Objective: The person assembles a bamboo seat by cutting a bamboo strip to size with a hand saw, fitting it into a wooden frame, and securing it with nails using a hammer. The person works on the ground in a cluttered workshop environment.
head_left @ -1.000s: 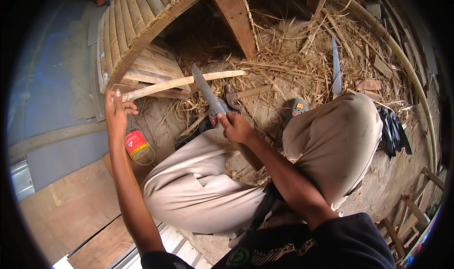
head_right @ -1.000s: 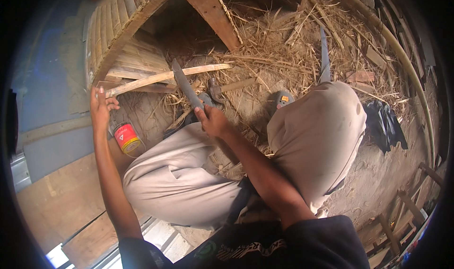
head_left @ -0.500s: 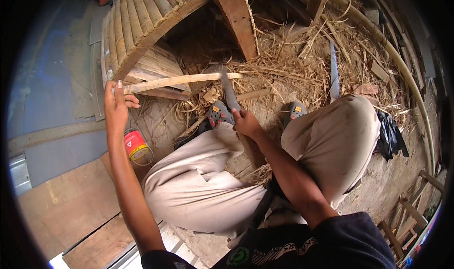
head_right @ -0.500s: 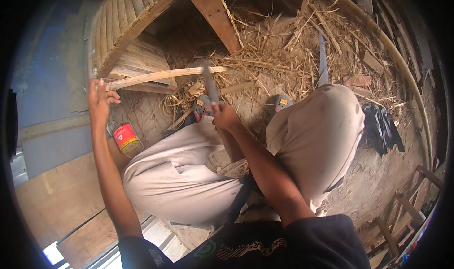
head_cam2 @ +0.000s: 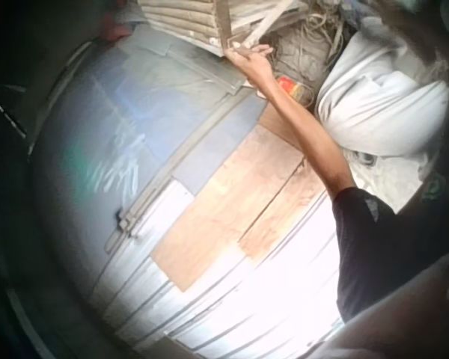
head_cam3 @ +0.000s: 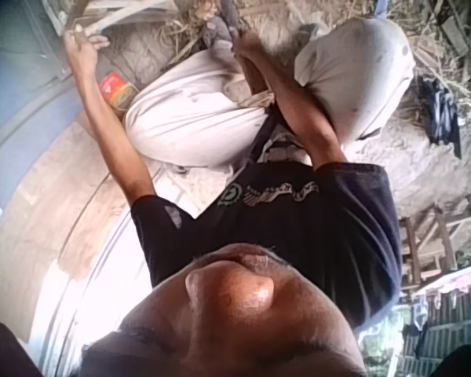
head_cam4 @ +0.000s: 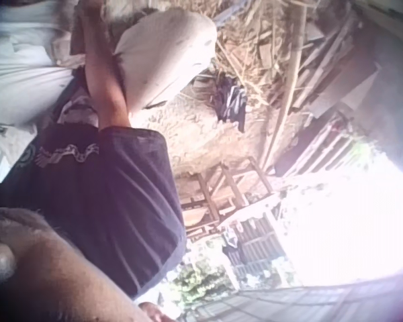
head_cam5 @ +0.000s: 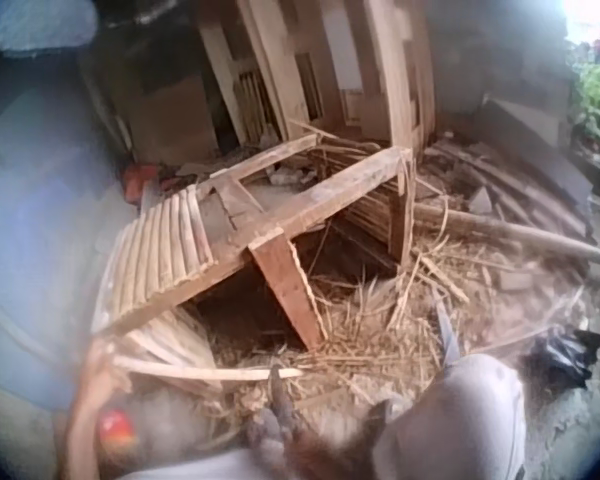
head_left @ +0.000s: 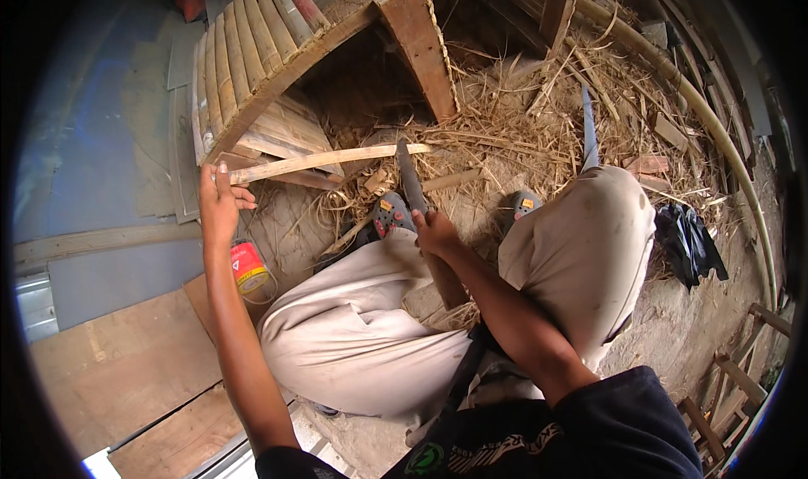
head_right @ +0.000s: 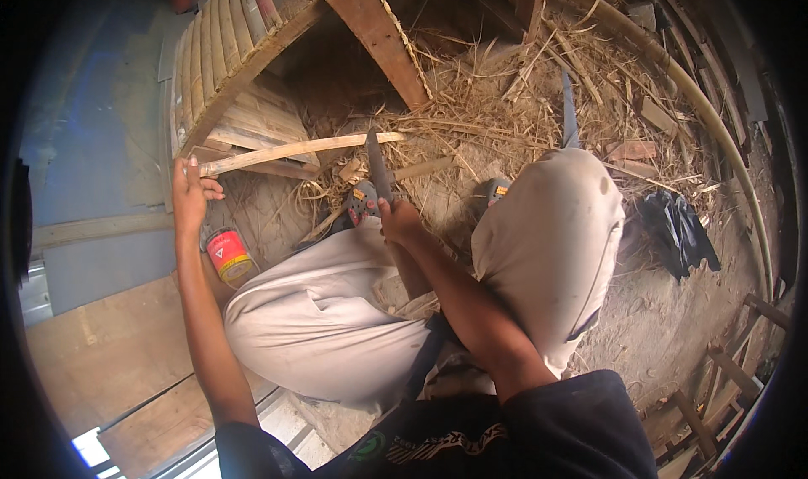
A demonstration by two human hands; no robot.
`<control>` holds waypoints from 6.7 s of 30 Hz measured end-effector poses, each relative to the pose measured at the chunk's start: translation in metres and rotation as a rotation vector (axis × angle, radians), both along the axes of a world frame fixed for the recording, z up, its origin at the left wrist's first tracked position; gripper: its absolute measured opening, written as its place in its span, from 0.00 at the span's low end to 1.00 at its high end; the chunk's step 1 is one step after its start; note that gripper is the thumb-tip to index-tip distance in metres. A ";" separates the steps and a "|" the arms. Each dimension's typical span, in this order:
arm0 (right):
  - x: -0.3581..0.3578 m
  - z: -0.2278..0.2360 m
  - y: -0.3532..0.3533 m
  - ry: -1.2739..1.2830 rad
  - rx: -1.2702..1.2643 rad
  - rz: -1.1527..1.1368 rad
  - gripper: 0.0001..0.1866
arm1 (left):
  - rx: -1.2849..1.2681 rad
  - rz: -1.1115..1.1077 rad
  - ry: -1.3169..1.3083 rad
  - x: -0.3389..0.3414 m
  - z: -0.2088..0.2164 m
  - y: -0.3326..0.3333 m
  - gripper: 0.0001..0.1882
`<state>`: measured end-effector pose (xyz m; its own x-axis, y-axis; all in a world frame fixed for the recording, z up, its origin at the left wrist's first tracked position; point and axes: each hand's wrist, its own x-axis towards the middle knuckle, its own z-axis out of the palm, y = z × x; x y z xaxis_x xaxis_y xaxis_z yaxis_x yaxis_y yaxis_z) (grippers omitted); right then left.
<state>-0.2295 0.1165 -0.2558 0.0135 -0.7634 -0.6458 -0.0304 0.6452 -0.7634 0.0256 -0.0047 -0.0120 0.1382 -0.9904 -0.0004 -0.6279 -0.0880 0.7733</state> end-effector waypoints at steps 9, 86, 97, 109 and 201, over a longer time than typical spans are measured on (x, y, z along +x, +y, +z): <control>0.019 -0.013 0.011 0.092 -0.079 0.004 0.25 | 0.158 0.255 -0.339 0.021 -0.015 -0.003 0.24; 0.019 0.021 0.008 0.064 -0.100 -0.088 0.20 | 0.161 -0.094 -0.041 0.014 0.001 0.032 0.18; -0.003 -0.027 0.020 1.031 -0.552 0.033 0.04 | 0.162 -0.117 -0.257 -0.051 0.044 0.033 0.17; -0.045 -0.086 0.041 1.059 -0.566 0.112 0.10 | 0.072 -0.215 -0.362 -0.098 0.056 0.020 0.10; -0.074 0.257 -0.294 0.751 -1.059 0.303 0.10 | -0.451 -0.369 -0.095 -0.158 0.026 -0.054 0.17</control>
